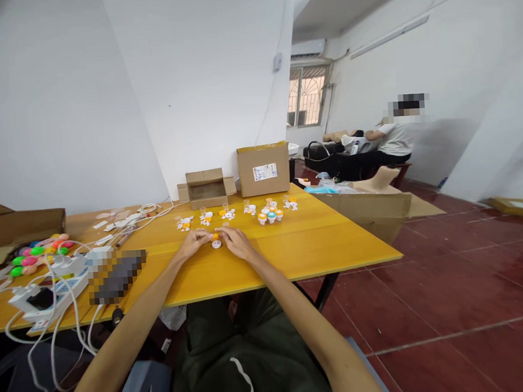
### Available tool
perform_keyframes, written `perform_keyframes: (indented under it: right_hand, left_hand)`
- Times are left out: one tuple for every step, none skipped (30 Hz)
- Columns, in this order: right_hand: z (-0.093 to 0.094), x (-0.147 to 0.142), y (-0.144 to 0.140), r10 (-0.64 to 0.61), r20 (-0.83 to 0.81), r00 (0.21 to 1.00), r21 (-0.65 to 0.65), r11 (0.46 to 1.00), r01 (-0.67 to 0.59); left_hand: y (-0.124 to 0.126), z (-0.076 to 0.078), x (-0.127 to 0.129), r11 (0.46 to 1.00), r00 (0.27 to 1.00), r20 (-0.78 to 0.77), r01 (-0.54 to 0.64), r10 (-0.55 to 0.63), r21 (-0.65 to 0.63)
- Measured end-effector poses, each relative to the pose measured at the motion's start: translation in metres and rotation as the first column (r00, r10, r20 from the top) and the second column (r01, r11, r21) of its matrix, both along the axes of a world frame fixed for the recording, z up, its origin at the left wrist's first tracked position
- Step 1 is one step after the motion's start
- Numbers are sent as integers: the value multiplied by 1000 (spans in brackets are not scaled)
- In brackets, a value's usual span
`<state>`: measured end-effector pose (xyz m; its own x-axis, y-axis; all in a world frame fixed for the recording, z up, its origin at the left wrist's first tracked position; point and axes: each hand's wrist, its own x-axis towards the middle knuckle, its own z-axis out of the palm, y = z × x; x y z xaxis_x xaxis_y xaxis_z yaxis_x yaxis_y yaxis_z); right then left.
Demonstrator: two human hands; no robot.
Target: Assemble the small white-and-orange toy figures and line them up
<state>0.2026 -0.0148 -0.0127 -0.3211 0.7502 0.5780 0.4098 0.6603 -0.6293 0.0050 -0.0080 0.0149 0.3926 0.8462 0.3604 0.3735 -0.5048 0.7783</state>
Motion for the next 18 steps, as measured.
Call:
perform_keyframes:
  right_hand:
    - [0, 0, 0, 3, -2, 1000, 0, 1000, -3]
    - [0, 0, 0, 5, -4, 1000, -1, 1000, -5]
    - [0, 0, 0, 7, -6, 1000, -2, 1000, -7]
    - [0, 0, 0, 8, -7, 1000, -4, 1000, -8]
    - [0, 1, 0, 9, -7, 1000, -6, 1000, -9]
    - [0, 1, 0, 10, -7, 1000, -8, 1000, -10]
    - [0, 1, 0, 11, -5, 1000, -10, 1000, -11]
    - [0, 1, 1, 12, -3, 1000, -12, 1000, -12]
    - [0, 1, 1, 13, -1, 1000, -14, 1000, -13]
    - [0, 1, 1, 14, 2, 1000, -16, 1000, -14]
    - [0, 2, 1, 14, 4, 1000, -18, 1000, -14]
    - [0, 2, 1, 14, 6, 1000, -20, 1000, -14]
    - [0, 2, 1, 14, 9, 1000, -21, 1000, -13]
    - [0, 2, 1, 12, 11, 1000, -23, 1000, -11]
    - [0, 1, 0, 8, 13, 1000, -24, 1000, -8]
    - [1, 1, 0, 4, 16, 1000, -27, 1000, -3]
    - [1, 1, 0, -1, 18, 1000, -31, 1000, 2]
    - [1, 1, -1, -5, 19, 1000, -36, 999, 6]
  left_hand:
    - [0, 0, 0, 1000, 1000, -2, -4, 4, 0]
    - [0, 0, 0, 1000, 1000, -2, -9, 9, 2]
    - [0, 0, 0, 1000, 1000, -3, -13, 13, 4]
    - [0, 0, 1, 1000, 1000, -2, -16, 16, 6]
    - [0, 0, 1, 1000, 1000, -1, -19, 19, 6]
    - [0, -1, 1, 1000, 1000, 0, -19, 19, 4]
    - [0, -1, 1, 1000, 1000, 2, -18, 18, 1]
    - [0, -1, 1, 1000, 1000, 3, -17, 17, -3]
    - [0, -1, 1, 1000, 1000, 4, -19, 19, -5]
    - [0, -2, 1, 1000, 1000, 3, -22, 22, -8]
    - [0, -2, 1, 1000, 1000, -1, -25, 25, -11]
    - [0, -2, 1, 999, 1000, -5, -29, 29, -14]
    - [0, -2, 1, 999, 999, -9, -32, 32, -17]
    - [0, -1, 1, 999, 999, -13, -33, 33, -22]
    - [-1, -1, 0, 999, 999, -16, -32, 32, -25]
    - [-1, -1, 0, 999, 999, -16, -30, 29, -29]
    - [-2, 0, 1, 999, 1000, -13, -28, 27, -31]
    - [-2, 0, 1, 999, 1000, -9, -24, 24, -35]
